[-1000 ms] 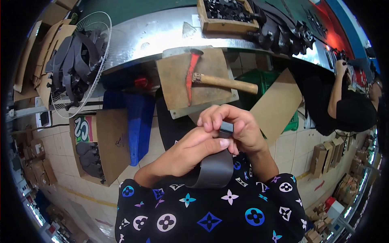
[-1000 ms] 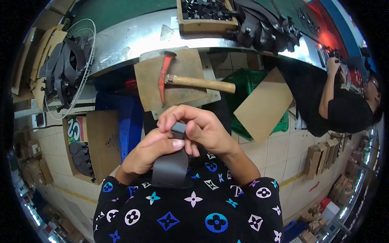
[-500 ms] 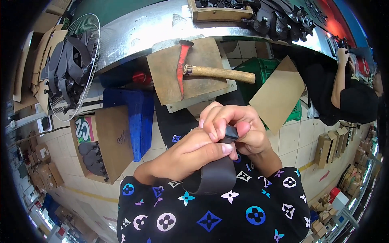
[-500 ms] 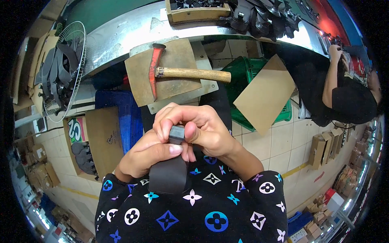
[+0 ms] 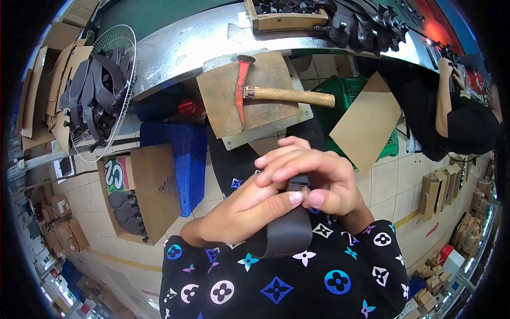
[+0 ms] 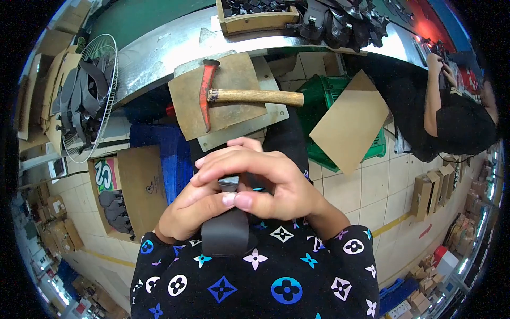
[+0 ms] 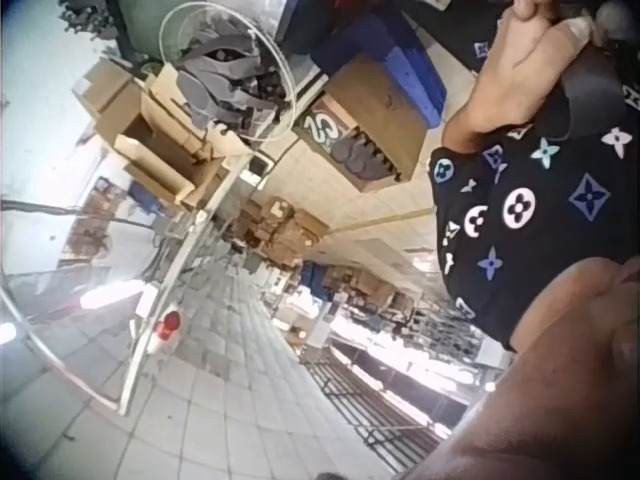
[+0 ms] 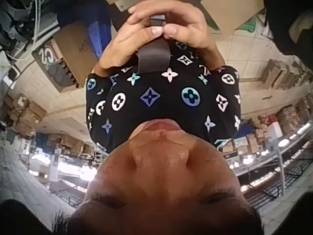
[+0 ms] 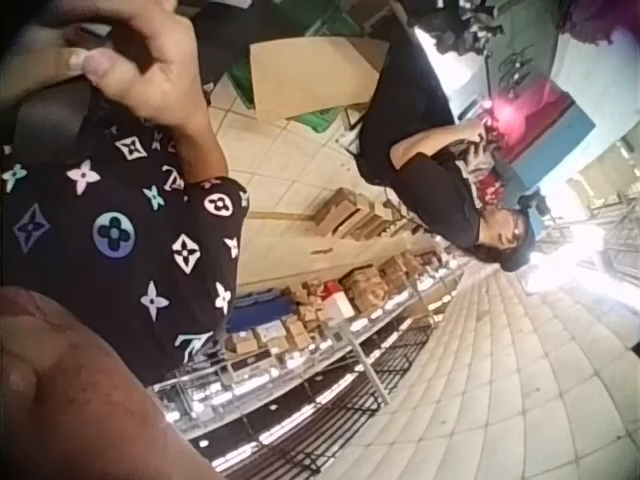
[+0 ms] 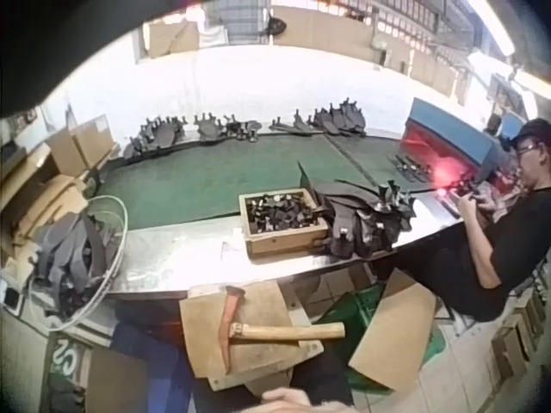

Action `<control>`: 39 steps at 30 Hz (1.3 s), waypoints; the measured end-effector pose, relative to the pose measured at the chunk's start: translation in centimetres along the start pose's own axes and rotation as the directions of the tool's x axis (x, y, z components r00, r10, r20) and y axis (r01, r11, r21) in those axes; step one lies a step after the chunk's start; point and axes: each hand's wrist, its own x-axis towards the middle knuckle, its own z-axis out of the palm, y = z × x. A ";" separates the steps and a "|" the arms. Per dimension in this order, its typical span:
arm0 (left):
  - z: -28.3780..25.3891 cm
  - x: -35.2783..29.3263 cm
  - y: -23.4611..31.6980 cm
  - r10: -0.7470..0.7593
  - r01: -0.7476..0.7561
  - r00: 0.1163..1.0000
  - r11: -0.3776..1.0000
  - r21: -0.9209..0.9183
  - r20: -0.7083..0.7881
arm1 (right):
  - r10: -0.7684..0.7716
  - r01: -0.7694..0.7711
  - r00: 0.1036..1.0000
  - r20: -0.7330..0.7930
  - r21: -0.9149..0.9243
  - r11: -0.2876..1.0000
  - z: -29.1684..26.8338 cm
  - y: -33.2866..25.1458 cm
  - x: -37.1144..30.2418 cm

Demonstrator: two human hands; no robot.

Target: Hammering shoe components into place on a workbench.

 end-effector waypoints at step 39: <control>-1.8 3.0 -0.3 -0.110 0.109 0.985 0.994 -0.017 -0.131 | -0.115 -0.010 0.969 -0.217 -0.503 0.864 -2.2 0.3 0.9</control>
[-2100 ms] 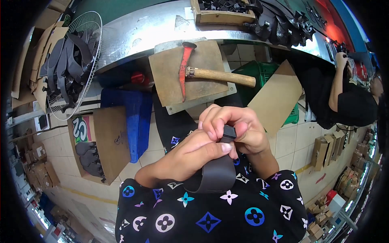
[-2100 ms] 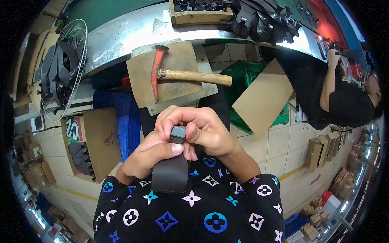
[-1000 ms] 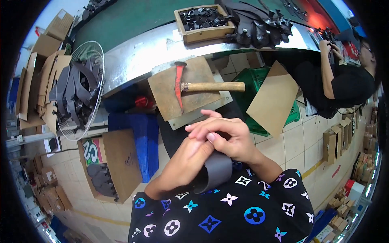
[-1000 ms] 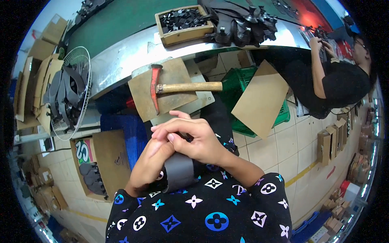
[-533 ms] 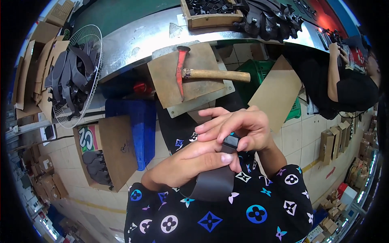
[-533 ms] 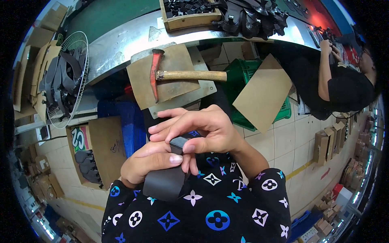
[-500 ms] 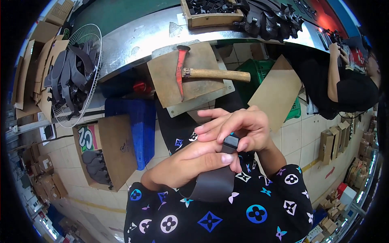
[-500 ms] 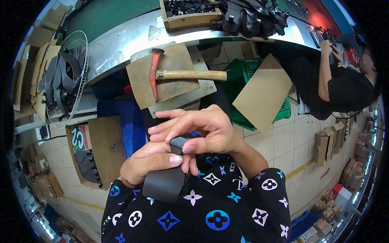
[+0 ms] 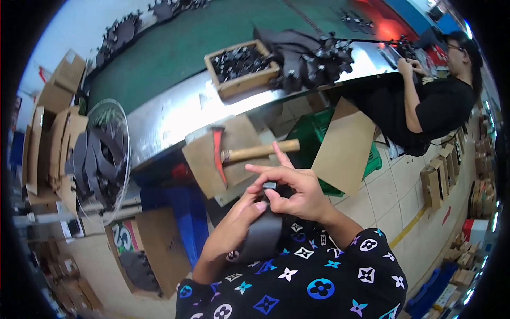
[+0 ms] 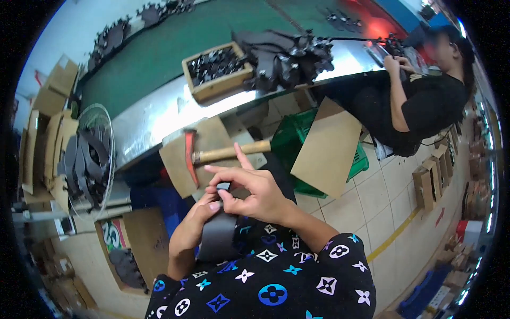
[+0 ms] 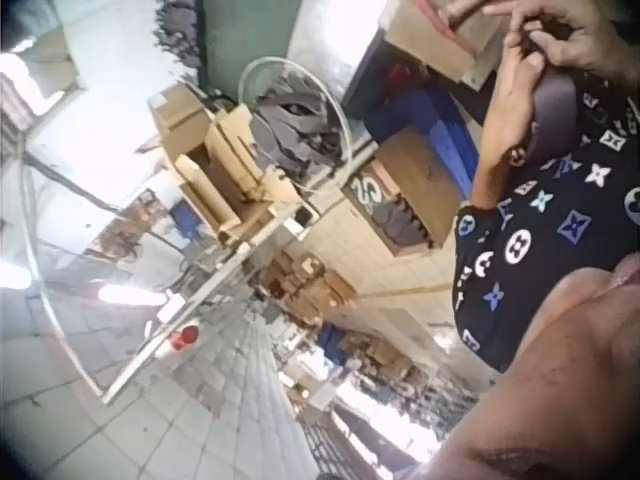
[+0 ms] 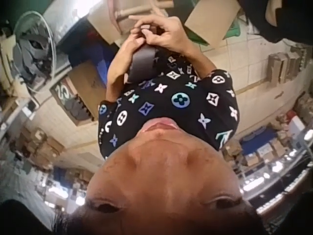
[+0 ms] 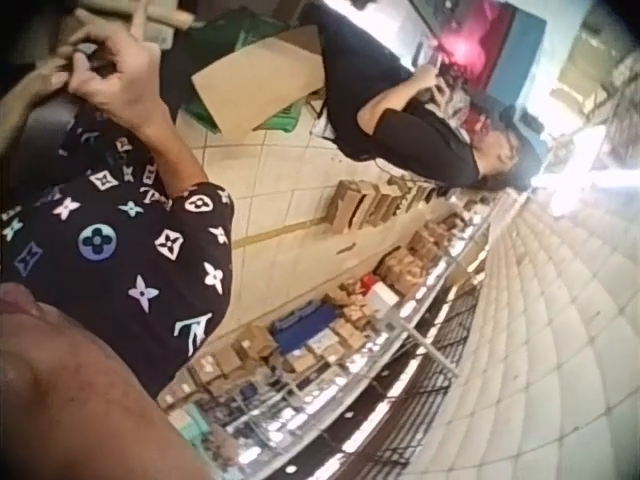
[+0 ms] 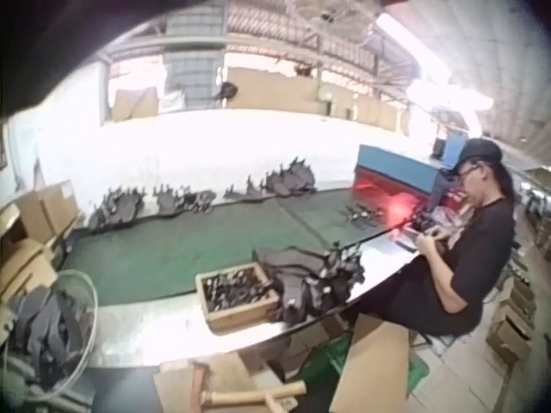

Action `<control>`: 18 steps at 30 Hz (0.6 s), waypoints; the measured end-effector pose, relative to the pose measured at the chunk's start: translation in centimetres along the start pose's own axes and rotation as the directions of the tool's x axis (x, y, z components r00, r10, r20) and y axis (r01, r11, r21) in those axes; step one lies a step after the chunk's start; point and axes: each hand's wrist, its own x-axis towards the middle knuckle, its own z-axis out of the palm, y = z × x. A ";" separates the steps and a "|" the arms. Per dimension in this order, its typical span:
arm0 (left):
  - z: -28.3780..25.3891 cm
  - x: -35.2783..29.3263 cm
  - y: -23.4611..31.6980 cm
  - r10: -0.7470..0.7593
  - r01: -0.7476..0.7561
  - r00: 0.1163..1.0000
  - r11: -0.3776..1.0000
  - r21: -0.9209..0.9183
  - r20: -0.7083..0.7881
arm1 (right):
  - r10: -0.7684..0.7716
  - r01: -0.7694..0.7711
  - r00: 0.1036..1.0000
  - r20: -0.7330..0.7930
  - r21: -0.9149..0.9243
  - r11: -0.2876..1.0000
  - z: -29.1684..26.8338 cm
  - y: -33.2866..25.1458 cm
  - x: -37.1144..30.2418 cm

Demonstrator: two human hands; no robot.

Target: Hammering shoe components into place on a workbench.

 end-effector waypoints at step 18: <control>-23.1 -12.2 8.5 0.814 0.138 -0.427 0.490 0.861 -0.395 | -0.222 -0.221 0.869 -0.442 -0.749 0.625 -23.1 13.3 18.3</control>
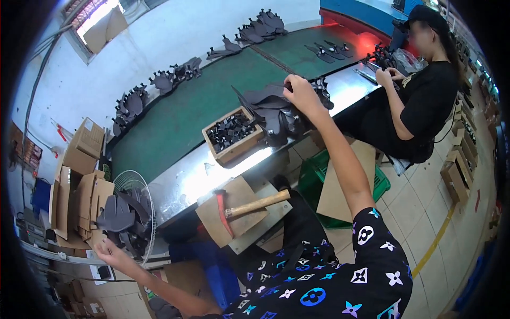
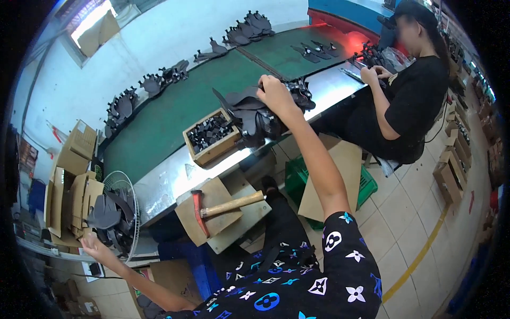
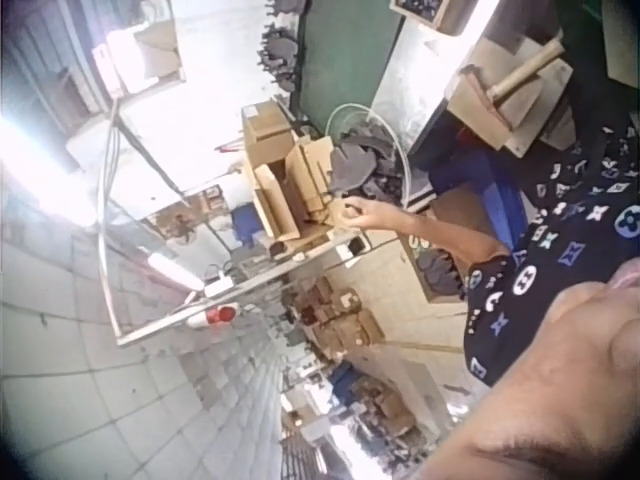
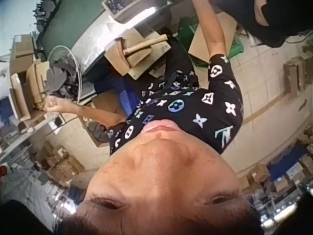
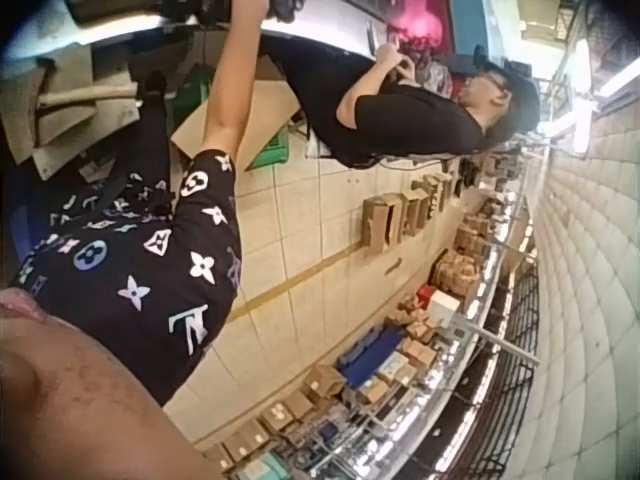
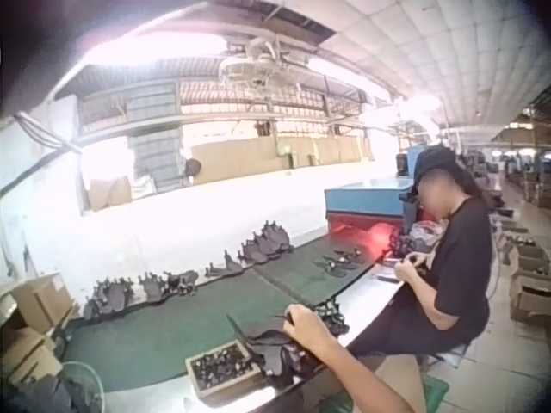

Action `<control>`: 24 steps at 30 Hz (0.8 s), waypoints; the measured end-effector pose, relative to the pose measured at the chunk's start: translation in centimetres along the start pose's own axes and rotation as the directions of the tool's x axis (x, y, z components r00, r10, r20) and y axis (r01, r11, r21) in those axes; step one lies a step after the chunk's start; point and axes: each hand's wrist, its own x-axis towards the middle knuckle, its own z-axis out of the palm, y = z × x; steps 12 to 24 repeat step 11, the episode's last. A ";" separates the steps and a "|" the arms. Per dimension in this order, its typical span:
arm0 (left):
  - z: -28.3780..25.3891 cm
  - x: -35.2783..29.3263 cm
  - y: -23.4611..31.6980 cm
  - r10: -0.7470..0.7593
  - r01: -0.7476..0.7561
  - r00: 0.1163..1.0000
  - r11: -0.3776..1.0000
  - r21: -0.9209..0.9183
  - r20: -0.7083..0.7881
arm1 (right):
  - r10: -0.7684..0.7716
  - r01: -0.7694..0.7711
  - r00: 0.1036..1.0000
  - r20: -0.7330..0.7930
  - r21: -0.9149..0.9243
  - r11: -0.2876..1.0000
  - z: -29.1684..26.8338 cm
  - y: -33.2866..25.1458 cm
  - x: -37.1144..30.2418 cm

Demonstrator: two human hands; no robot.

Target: Hammering shoe components into place on a workbench.

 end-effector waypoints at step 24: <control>15.2 -7.4 16.3 0.847 -0.835 0.357 0.478 -0.272 0.393 | -0.465 -0.025 0.866 0.187 0.943 0.333 -1.4 -26.9 -3.5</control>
